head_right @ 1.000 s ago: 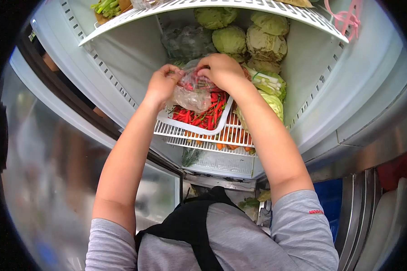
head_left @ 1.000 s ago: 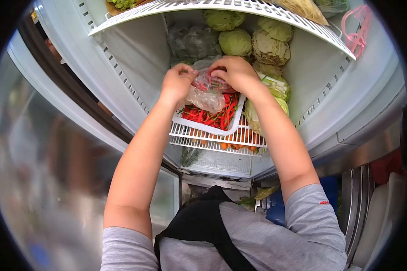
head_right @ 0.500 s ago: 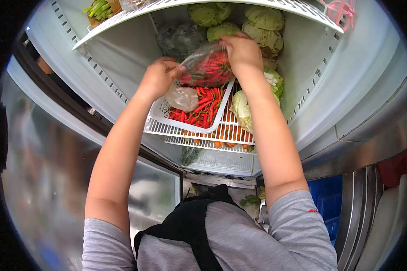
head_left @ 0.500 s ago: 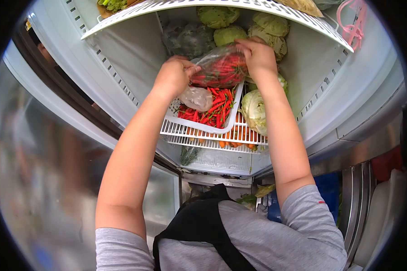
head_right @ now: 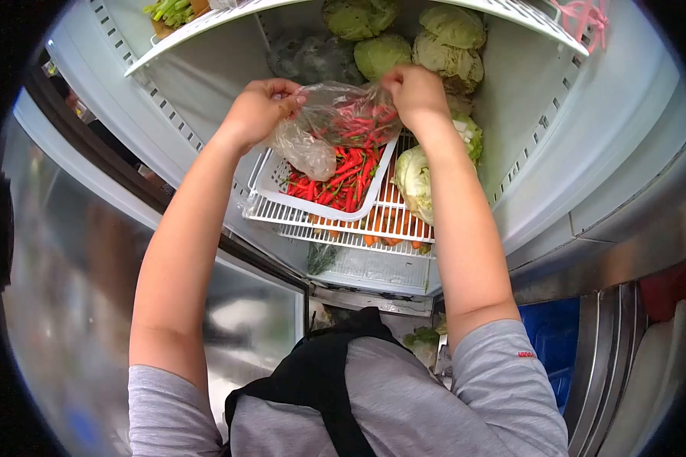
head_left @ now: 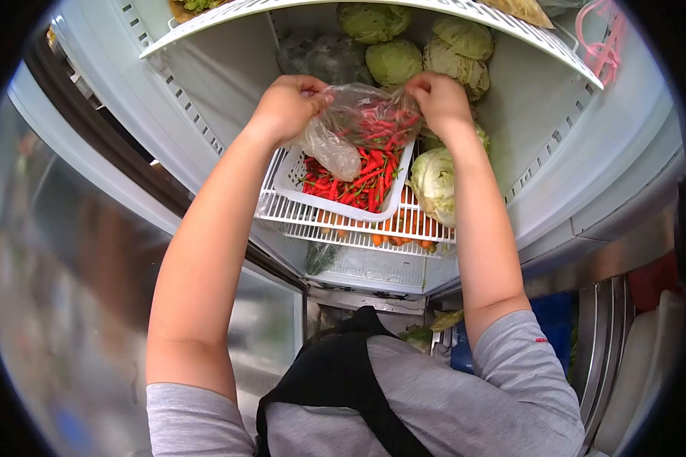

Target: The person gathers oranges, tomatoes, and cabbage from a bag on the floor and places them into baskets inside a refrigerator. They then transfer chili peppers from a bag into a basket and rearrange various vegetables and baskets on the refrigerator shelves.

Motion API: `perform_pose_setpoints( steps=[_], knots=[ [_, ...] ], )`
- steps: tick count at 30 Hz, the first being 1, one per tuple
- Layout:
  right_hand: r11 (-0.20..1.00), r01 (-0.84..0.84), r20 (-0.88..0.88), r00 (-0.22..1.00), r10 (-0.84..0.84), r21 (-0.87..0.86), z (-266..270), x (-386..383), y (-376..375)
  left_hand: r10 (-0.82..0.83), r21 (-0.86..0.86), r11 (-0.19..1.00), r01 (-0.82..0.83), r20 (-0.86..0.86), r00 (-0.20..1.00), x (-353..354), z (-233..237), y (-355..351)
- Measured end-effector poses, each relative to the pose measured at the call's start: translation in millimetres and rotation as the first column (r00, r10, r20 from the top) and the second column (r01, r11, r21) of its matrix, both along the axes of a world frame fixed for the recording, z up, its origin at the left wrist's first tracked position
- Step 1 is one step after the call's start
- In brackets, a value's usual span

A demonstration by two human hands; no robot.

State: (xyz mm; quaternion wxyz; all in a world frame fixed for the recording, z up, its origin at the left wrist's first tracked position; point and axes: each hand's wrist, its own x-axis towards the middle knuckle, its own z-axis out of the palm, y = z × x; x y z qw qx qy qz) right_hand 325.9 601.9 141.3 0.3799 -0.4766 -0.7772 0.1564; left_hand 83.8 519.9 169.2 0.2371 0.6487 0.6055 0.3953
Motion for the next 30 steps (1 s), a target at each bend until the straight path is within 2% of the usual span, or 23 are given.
perform_pose_setpoints(
  steps=[1,2,3,7,9,11,17,20,24,27,28,30],
  knots=[
    [1.0,0.002,-0.001,1.0,-0.002,-0.002,1.0,-5.7,5.7,0.017,-0.017,1.0,-0.018,-0.077,0.997,0.9,3.3,2.4],
    [0.987,0.003,-0.082,0.997,0.01,0.159,1.3,-13.5,13.0,0.031,-0.034,0.999,-0.037,-0.152,0.988,3.1,4.3,3.6],
    [0.949,0.018,-0.16,0.987,0.035,0.314,0.3,-19.8,15.3,0.027,-0.04,0.999,-0.033,-0.152,0.988,3.9,2.5,4.8],
    [0.908,0.03,-0.254,0.963,0.085,0.419,26.8,-33.5,8.1,0.036,0.05,0.999,-0.022,-0.316,0.948,-1.9,7.7,12.9],
    [0.771,0.027,-0.211,0.967,0.14,0.636,34.1,-41.3,10.1,0.052,0.074,0.997,-0.027,-0.361,0.931,-4.0,4.5,11.5],
    [0.765,0.016,-0.217,0.963,0.162,0.644,36.1,-50.1,7.6,0.007,0.069,0.998,0.005,-0.172,0.985,-3.6,5.1,10.4],
    [0.725,-0.028,-0.226,0.941,0.251,0.688,41.0,-67.6,8.8,-0.027,-0.019,1.0,0.024,-0.172,0.985,-2.3,1.6,4.5],
    [0.666,0.061,-0.322,0.906,0.276,0.744,51.7,-68.1,7.0,0.007,0.008,1.0,-0.005,-0.15,0.989,4.5,6.5,-2.6],
    [0.696,0.041,-0.309,0.914,0.264,0.717,54.8,-75.7,7.7,-0.023,-0.016,1.0,0.02,-0.195,0.98,6.2,9.8,-1.8],
    [0.8,-0.167,-0.169,0.933,0.317,0.576,55.6,-80.5,4.2,0.03,-0.002,1.0,-0.031,-0.228,0.973,16.4,16.5,-6.2],
    [0.801,-0.163,-0.171,0.934,0.312,0.576,58.5,-78.8,0.3,0.023,0.003,1.0,-0.023,-0.247,0.969,18.7,15.8,-4.0],
    [0.913,-0.245,-0.412,0.832,0.37,0.325,63.0,-77.5,-8.7,0.019,0.009,1.0,-0.017,-0.261,0.965,16.9,10.7,4.0]
  ],
)
